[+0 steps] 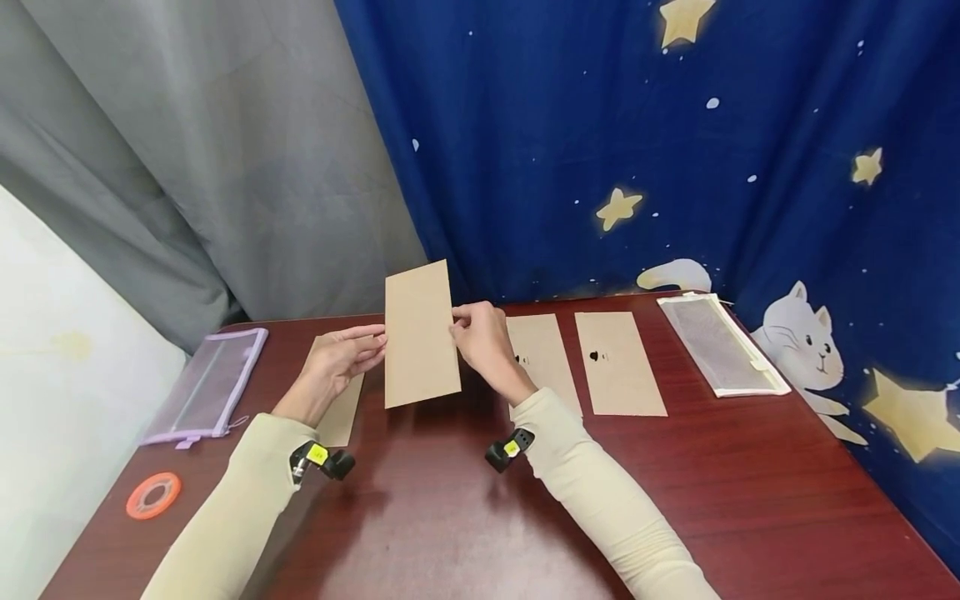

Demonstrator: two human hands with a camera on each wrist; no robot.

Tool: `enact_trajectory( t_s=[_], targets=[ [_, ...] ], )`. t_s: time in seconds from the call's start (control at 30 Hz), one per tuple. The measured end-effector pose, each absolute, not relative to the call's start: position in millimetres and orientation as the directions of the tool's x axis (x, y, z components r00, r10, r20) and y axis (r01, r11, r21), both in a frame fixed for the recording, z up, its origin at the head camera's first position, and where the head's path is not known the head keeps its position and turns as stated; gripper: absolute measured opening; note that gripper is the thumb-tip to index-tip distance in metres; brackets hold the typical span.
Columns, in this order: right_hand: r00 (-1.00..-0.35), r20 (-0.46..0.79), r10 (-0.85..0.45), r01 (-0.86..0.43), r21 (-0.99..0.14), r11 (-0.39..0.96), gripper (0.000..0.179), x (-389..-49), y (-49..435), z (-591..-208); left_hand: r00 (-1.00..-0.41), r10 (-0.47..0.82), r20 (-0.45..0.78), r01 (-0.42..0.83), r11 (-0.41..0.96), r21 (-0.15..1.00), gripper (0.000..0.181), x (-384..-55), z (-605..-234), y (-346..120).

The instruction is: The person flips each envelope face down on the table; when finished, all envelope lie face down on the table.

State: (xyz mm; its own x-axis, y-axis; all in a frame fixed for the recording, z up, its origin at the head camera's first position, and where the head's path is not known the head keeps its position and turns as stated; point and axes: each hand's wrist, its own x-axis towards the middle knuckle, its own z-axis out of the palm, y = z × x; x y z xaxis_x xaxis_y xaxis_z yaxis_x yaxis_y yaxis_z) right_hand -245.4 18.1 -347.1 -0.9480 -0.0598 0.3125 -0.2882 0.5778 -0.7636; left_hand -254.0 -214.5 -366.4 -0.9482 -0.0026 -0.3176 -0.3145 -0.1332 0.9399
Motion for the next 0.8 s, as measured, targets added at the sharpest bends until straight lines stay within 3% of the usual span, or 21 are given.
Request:
enact_trajectory(
  t_s=[0.23,0.4,0.8],
  targets=[
    [-0.965,0.260,-0.002,-0.219,-0.809,0.545,0.019,-255.3,19.6,-364.9,-0.957,0.005,-0.291,-0.291,-0.061,0.955,0.052,-249.4,-370.3,-214.3],
    [-0.985,0.173,-0.015,-0.155,-0.837,0.524,0.027,-255.2,19.2,-374.6,-0.961,0.025,-0.276,-0.276,-0.005,0.961,0.051,-249.1,-375.4,-215.1],
    [-0.993,0.112,-0.029,-0.110,-0.841,0.530,0.015,-257.1,14.4,-395.7,-0.957,-0.066,-0.284,-0.290,0.128,0.948,0.041,-248.5,-391.1,-211.9]
  ],
)
